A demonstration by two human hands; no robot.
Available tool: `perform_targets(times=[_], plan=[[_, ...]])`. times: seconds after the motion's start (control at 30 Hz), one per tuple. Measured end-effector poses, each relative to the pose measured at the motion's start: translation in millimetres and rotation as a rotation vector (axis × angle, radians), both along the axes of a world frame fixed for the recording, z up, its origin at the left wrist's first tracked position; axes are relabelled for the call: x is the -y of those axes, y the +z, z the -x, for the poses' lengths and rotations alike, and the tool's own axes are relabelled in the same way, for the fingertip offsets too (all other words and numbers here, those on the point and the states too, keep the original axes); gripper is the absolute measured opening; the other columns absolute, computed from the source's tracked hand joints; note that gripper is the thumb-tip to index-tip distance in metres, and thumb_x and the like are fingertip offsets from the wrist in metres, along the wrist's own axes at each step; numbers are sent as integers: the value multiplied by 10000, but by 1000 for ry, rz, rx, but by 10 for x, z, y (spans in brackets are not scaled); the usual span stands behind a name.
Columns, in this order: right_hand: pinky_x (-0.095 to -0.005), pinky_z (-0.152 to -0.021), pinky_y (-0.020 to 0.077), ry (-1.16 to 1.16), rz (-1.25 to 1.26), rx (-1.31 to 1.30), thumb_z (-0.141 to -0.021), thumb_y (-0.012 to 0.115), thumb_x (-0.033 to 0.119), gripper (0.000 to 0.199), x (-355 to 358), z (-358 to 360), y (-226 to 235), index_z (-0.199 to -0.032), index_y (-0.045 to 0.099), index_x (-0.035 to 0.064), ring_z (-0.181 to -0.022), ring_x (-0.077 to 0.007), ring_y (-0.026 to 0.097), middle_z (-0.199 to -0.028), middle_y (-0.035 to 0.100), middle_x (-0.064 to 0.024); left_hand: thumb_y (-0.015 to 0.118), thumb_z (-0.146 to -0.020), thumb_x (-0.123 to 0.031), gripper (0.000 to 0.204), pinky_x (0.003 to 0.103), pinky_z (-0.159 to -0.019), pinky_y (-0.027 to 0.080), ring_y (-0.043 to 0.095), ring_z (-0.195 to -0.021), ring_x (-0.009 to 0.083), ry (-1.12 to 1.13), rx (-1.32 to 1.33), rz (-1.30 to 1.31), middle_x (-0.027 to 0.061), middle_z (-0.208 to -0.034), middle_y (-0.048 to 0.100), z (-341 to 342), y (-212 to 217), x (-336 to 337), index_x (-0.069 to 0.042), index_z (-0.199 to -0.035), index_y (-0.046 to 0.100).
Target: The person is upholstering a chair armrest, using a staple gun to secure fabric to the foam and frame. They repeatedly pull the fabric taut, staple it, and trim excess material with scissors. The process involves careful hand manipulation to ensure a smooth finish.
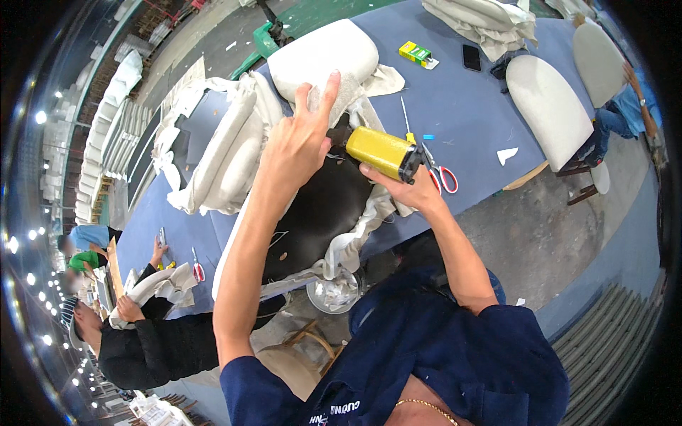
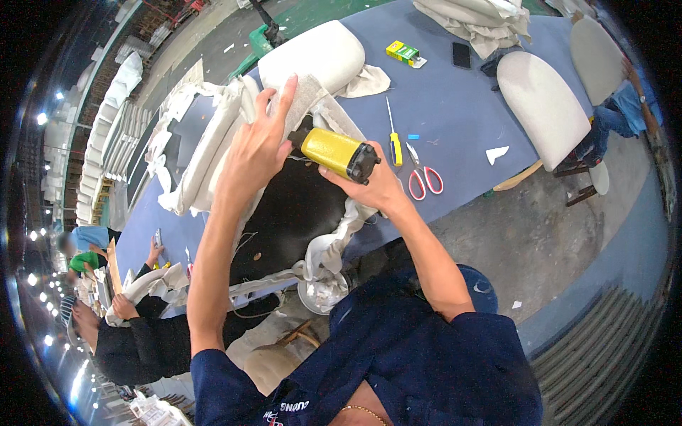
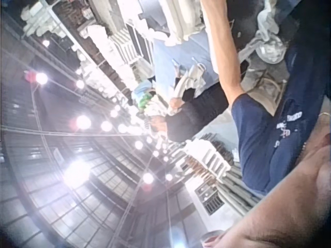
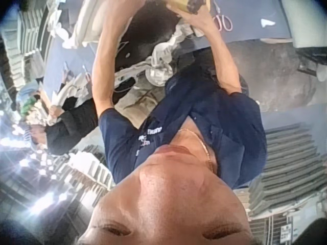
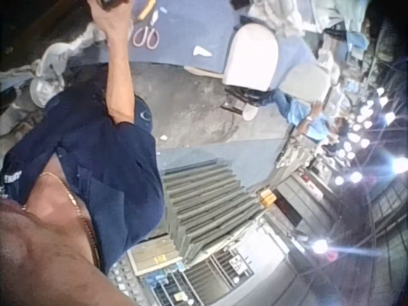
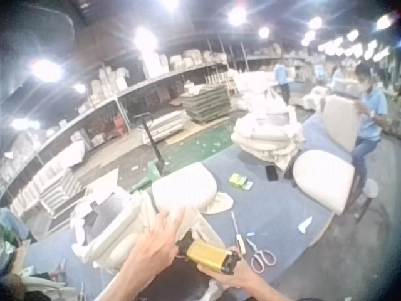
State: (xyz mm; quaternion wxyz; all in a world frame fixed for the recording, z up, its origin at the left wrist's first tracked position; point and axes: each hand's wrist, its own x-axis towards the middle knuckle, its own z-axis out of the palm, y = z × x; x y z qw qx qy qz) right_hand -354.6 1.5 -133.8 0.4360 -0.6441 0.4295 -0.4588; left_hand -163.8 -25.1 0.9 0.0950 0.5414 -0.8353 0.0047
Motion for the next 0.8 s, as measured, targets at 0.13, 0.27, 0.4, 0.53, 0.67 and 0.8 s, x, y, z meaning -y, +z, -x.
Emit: perform_targets(times=[0.13, 0.27, 0.4, 0.53, 0.67, 0.8], plan=[[-374, -938, 493, 25, -84, 155, -836, 827, 364, 437, -83, -27, 216, -1112, 724, 41, -988, -210, 671, -1018, 742, -77, 738, -868, -150, 925, 496, -923, 514, 618, -1126, 453, -184, -108, -4, 276, -1534, 349, -276, -76, 57, -135, -1608, 183], [-332, -851, 507, -20, -110, 136, -865, 813, 303, 427, -132, 52, 140, -1159, 693, 17, -943, -167, 661, -1044, 719, -83, 529, -1017, -501, 740, 422, -1154, 335, 488, -1359, 325, -194, -518, -392, 221, -1560, 395, -648, -14, 374, -3, -1535, 353], [-345, -879, 521, -5, -175, 117, -901, 783, 283, 393, -186, -36, 144, -1174, 699, 13, -988, -192, 690, -1077, 739, -101, 360, -1031, -634, 804, 375, -1214, 247, 388, -1441, 318, 139, -837, -751, 220, -1508, 471, -770, -393, 442, 36, -1463, 466], [-355, -813, 528, -123, 15, 67, -902, 757, 183, 215, -263, -200, 0, -1036, 730, 18, -885, -254, 708, -962, 740, -124, 258, -1039, -667, 850, 381, -1198, 277, 397, -1439, 313, 86, -647, -582, 204, -1529, 455, -624, -207, 233, 36, -1482, 436], [-352, -803, 532, -112, 68, 36, -895, 761, 158, 208, -247, -250, -34, -1033, 726, 7, -865, -241, 710, -972, 741, -118, 252, -1080, -547, 700, 454, -1194, 281, 372, -1435, 408, 184, -341, -320, 271, -1511, 431, -470, -127, -43, -10, -1519, 348], [-312, -781, 520, -31, -69, 163, -894, 793, 203, 304, -128, -174, 122, -1090, 701, -10, -836, -168, 673, -940, 731, -66, 505, -1035, -343, 510, 522, -814, 561, 660, -922, 500, 262, -84, 27, 317, -1317, 531, -194, -83, -274, -132, -1481, 373]])
